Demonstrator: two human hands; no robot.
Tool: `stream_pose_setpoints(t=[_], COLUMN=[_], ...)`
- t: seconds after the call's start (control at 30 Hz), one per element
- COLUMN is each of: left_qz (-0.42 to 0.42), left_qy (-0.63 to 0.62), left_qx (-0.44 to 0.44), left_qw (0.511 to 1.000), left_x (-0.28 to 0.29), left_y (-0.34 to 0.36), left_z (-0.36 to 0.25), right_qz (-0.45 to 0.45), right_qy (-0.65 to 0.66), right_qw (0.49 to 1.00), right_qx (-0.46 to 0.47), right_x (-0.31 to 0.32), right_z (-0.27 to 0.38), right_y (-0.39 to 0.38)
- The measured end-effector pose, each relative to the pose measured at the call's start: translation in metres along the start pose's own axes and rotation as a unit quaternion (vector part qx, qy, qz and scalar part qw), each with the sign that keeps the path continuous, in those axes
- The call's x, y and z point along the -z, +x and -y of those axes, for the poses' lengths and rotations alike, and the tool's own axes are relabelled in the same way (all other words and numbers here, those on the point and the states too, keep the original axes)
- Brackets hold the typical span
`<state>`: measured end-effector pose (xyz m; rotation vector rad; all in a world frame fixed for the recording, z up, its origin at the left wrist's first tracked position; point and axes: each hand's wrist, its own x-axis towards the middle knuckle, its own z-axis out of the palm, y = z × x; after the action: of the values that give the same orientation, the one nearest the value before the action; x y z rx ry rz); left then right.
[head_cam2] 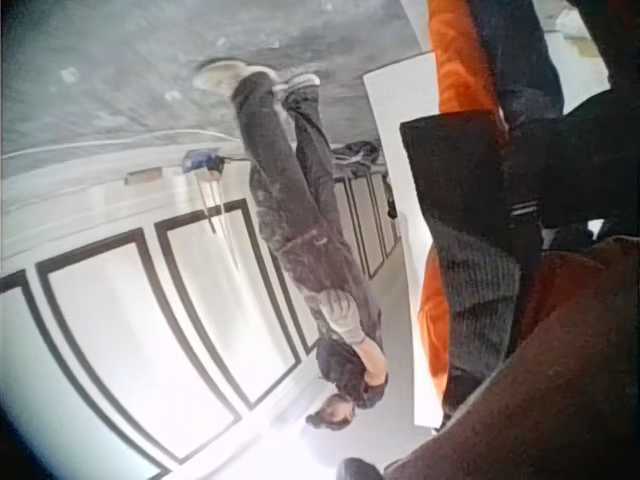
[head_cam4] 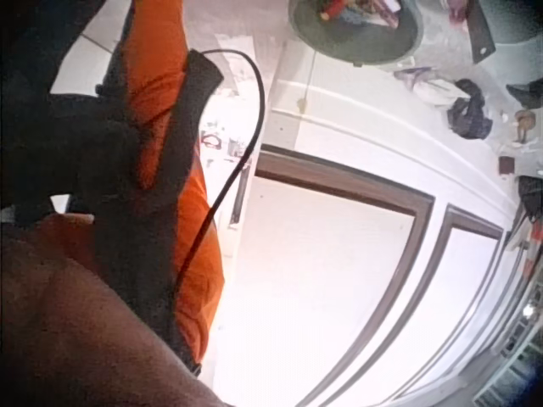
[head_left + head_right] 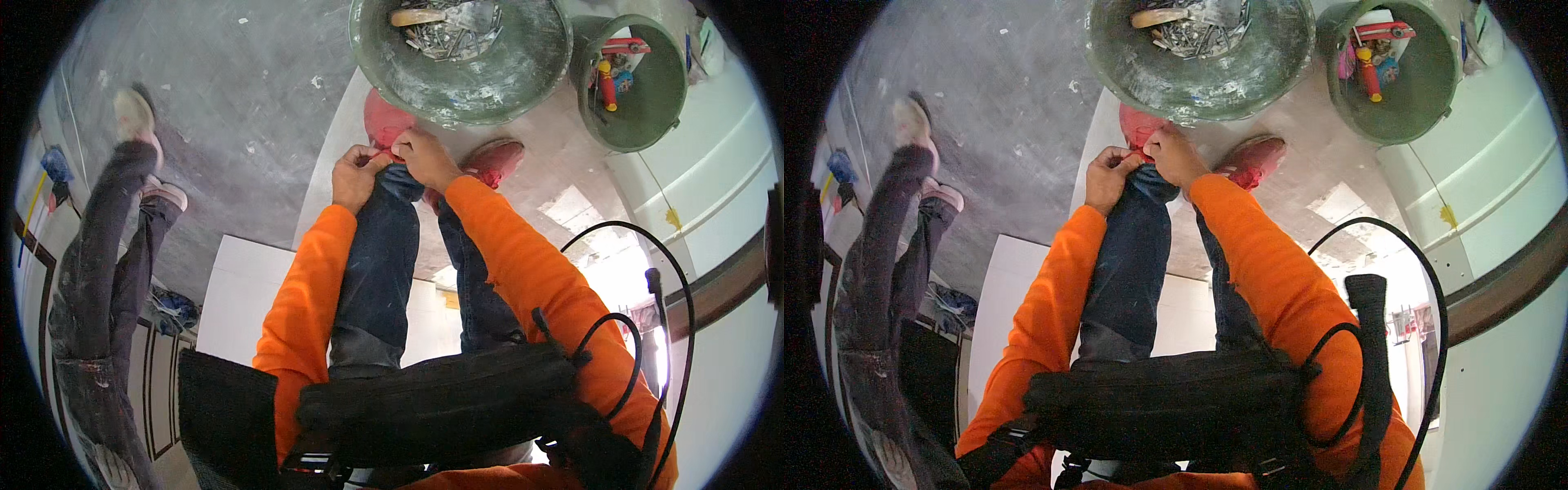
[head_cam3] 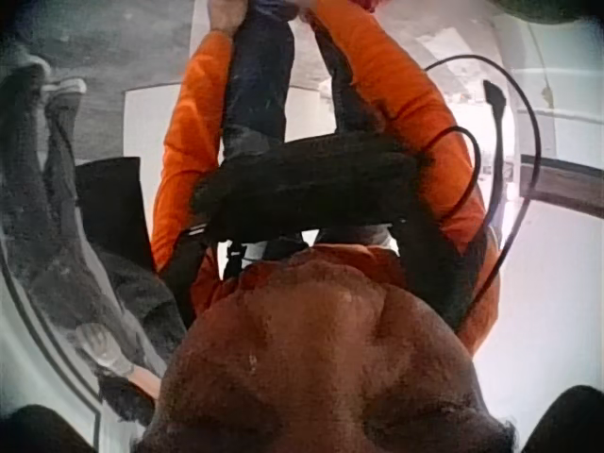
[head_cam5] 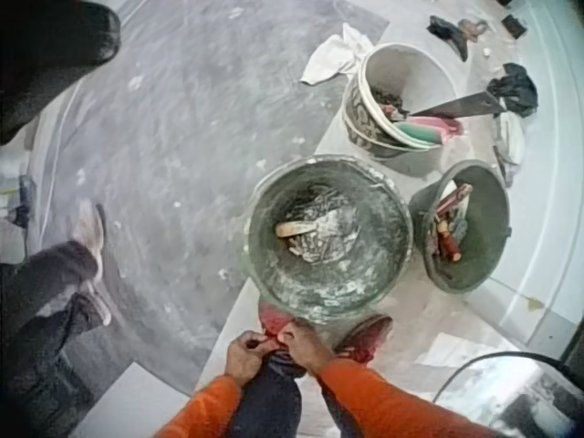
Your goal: The person installs hardware onto a door frame by inserting a metal screw into a pre-drilled hole and then using a screwdriver to tighten it, before positioning a white metal bracket over the area.
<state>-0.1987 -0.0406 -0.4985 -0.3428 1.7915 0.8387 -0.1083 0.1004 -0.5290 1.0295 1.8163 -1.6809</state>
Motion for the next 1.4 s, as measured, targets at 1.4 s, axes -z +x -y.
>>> stream_pose_setpoints(t=[1.4], left_qz=[-0.039], left_qy=[-0.026], left_qx=[0.093], left_qw=[0.995], left_x=[0.02], left_y=[-0.027], left_z=[0.02], right_qz=[-0.009], right_qy=[-0.055], right_qw=[0.998], right_qx=[0.025], right_x=[0.006], right_z=[-0.004], right_y=[-0.006])
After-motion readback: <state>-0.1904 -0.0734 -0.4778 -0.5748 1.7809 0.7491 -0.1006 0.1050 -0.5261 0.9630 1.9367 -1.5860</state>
